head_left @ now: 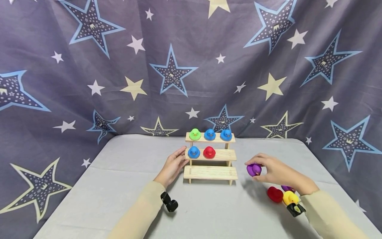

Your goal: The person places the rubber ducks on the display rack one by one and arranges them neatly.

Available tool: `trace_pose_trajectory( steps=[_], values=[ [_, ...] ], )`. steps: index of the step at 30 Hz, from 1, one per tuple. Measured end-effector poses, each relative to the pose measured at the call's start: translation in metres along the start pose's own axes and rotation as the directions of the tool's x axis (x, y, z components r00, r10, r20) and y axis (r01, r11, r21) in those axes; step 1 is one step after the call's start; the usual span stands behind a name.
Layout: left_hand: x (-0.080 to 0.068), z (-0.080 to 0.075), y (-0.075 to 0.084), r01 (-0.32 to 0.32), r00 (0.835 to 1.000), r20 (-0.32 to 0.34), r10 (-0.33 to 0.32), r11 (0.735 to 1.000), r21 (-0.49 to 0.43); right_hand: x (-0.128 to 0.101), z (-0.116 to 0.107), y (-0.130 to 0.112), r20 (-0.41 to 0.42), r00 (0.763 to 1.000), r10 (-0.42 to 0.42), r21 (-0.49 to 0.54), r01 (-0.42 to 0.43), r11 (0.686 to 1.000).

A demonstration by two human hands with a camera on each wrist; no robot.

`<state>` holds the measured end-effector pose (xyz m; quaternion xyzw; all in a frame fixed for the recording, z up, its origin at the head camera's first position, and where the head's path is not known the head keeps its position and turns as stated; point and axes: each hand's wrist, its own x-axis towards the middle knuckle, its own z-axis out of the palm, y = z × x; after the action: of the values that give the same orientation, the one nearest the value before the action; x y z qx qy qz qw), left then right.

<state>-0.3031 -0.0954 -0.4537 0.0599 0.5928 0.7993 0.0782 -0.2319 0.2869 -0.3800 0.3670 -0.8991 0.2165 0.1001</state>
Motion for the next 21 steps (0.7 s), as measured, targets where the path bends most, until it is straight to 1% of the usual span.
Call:
trace_pose_trajectory(
  steps=[2, 7, 11, 14, 21],
  values=[
    [0.000, 0.000, 0.000, -0.006, 1.000, 0.005, 0.006, 1.000, 0.001, 0.005, -0.001, -0.001, -0.013, 1.000, -0.006, -0.005, 0.006, 1.000],
    [-0.001, 0.000, 0.000, -0.005, 1.000, 0.004, 0.005, 1.000, -0.003, 0.018, 0.001, -0.004, -0.011, 1.000, 0.024, -0.021, -0.024, 0.999],
    [-0.001, -0.001, 0.000, 0.000, 1.000, 0.001, 0.000, 1.000, -0.007, 0.030, 0.003, -0.004, -0.014, 0.999, 0.042, -0.011, -0.042, 0.999],
    [0.000, -0.001, 0.000, -0.003, 1.000, 0.007, 0.003, 1.000, -0.004, 0.038, 0.005, -0.003, -0.017, 0.999, 0.041, 0.009, -0.041, 0.999],
    [0.000, 0.000, 0.000, -0.001, 1.000, 0.006, 0.001, 1.000, 0.004, 0.056, 0.012, -0.002, -0.028, 0.999, 0.032, 0.003, -0.032, 0.999]
  ],
)
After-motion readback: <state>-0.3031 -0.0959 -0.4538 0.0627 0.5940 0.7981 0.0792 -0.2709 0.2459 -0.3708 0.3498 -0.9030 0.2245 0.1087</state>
